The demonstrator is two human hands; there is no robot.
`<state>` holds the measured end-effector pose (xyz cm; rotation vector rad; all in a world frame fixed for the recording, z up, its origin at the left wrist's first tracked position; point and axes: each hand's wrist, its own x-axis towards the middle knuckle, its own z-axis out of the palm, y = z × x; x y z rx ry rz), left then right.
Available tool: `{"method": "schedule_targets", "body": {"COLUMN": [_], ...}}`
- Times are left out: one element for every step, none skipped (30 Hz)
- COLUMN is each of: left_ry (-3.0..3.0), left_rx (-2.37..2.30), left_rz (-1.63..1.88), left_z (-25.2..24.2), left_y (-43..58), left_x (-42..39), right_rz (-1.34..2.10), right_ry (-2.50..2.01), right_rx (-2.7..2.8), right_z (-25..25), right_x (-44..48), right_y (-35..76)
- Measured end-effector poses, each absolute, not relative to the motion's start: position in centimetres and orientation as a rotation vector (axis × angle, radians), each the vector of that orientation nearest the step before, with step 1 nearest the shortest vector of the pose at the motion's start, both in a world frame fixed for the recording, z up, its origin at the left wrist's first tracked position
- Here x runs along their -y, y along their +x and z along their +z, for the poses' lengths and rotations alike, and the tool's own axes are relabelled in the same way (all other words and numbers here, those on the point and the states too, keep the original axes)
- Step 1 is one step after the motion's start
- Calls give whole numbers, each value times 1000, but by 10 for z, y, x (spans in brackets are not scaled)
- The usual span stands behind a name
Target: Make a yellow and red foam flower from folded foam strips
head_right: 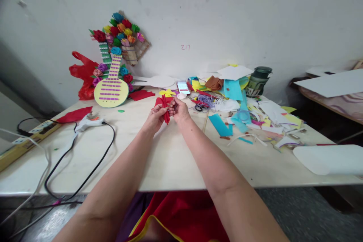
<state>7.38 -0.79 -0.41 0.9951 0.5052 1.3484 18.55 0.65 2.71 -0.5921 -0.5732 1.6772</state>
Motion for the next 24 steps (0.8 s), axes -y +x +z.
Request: {"method": "schedule_targets", "body": {"left_ry": [995, 993, 989, 985, 984, 987, 992, 999, 1003, 1005, 1005, 1004, 1006, 1010, 1018, 1027, 1035, 1041, 1044, 1044, 1044, 1044, 1045, 1049], "left_rx": [-504, -502, -502, -505, -507, -508, -508, -507, -506, -507, -512, -520, -532, -547, -563, -581, -598, -614, -628, -638, -645, -652, -656, -659], "left_rz": [1327, 1302, 1274, 1245, 1216, 1188, 1162, 1142, 1132, 1130, 1138, 1150, 1163, 1174, 1184, 1192, 1199, 1207, 1217, 1228, 1236, 1243, 1248, 1250], "left_z": [-4, -4, -4, -4, -4, -4, -5, -5, -5, -5, -6, -6, -6, -5, -5, -5, -5, -5, -5, -5, -5, -5, -5, -5], "left_y": [74, 75, 75, 75, 75, 75, 75, 74, 74, 74, 75, 75, 76, 77, 78, 79, 81, 82, 83, 83, 84, 85, 85, 85], "left_x": [8, 9, 10, 10, 11, 11, 11, 11, 11, 11, 11, 11, 11, 11, 11, 12, 12, 12, 12, 13, 13, 13, 13, 14], "right_rz": [1689, 1693, 1691, 1686, 1681, 1678, 1679, 1681, 1684, 1683, 1680, 1675, 1668, 1662, 1656, 1649, 1643, 1634, 1619, 1600, 1580, 1565, 1553, 1546], "right_ry": [-621, -646, -667, -684, -702, -721, -738, -749, -751, -744, -734, -726, -727, -735, -750, -767, -784, -798, -809, -820, -833, -847, -863, -879], "right_rx": [564, 555, 546, 540, 536, 536, 539, 540, 540, 535, 532, 527, 520, 514, 508, 503, 501, 498, 497, 497, 497, 499, 501, 507], "right_z": [28, 28, 28, 28, 28, 28, 27, 26, 26, 25, 25, 25, 25, 25, 26, 27, 27, 27, 27, 27, 27, 26, 26, 25], "right_x": [-6, -6, -6, -6, -6, -6, -7, -8, -8, -9, -10, -10, -10, -10, -10, -10, -10, -10, -10, -10, -11, -11, -12, -12], "right_y": [186, 186, 186, 187, 188, 188, 189, 189, 189, 190, 190, 190, 190, 190, 190, 191, 191, 191, 192, 192, 192, 193, 193, 193]}}
